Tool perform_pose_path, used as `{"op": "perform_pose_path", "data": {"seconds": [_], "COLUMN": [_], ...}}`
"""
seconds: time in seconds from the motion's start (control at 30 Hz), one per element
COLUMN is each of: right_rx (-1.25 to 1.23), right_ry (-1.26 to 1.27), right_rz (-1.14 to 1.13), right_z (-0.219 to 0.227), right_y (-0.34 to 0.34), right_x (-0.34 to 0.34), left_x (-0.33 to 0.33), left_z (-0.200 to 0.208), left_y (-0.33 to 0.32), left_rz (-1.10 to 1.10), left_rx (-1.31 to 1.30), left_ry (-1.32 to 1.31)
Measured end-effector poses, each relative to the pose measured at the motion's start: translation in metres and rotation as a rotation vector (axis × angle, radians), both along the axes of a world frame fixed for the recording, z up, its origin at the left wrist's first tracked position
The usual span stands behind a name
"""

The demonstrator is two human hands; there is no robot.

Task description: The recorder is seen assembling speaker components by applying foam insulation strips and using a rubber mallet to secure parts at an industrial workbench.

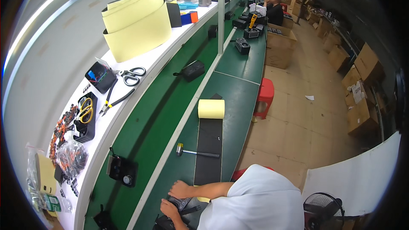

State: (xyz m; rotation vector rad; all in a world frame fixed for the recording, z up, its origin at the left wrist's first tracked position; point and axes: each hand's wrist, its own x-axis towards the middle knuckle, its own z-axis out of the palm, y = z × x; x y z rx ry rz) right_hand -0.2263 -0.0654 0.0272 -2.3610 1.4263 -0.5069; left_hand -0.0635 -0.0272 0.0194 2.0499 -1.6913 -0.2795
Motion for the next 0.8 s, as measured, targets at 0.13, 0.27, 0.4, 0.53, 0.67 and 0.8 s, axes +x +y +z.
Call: {"op": "perform_pose_path", "data": {"seconds": [0.13,0.27,0.4,0.53,0.67,0.8], "right_rx": [0.262,0.24,0.222,0.295,0.326,0.254], "right_ry": [-0.161,-0.13,-0.127,0.047,0.039,-0.109], "right_rz": [-0.199,-0.303,-0.27,-0.251,-0.265,-0.224], "right_z": [0.007,0.001,0.003,0.02,0.017,0.014], "right_y": [-0.007,-0.009,-0.011,-0.014,-0.024,-0.036], "right_x": [-0.013,-0.007,0.002,0.001,-0.011,-0.008], "left_x": [-0.002,0.006,0.004,0.002,-0.005,-0.003], "left_z": [0.003,0.0,0.015,0.013,0.004,-0.01], "left_y": [-0.004,-0.018,-0.015,-0.02,-0.026,0.001], "left_rz": [-0.119,-0.144,-0.095,-0.147,-0.174,0.359], "left_rx": [-0.036,0.081,0.029,0.144,0.194,0.132], "left_ry": [-0.034,0.033,0.098,0.042,0.055,0.286]}}
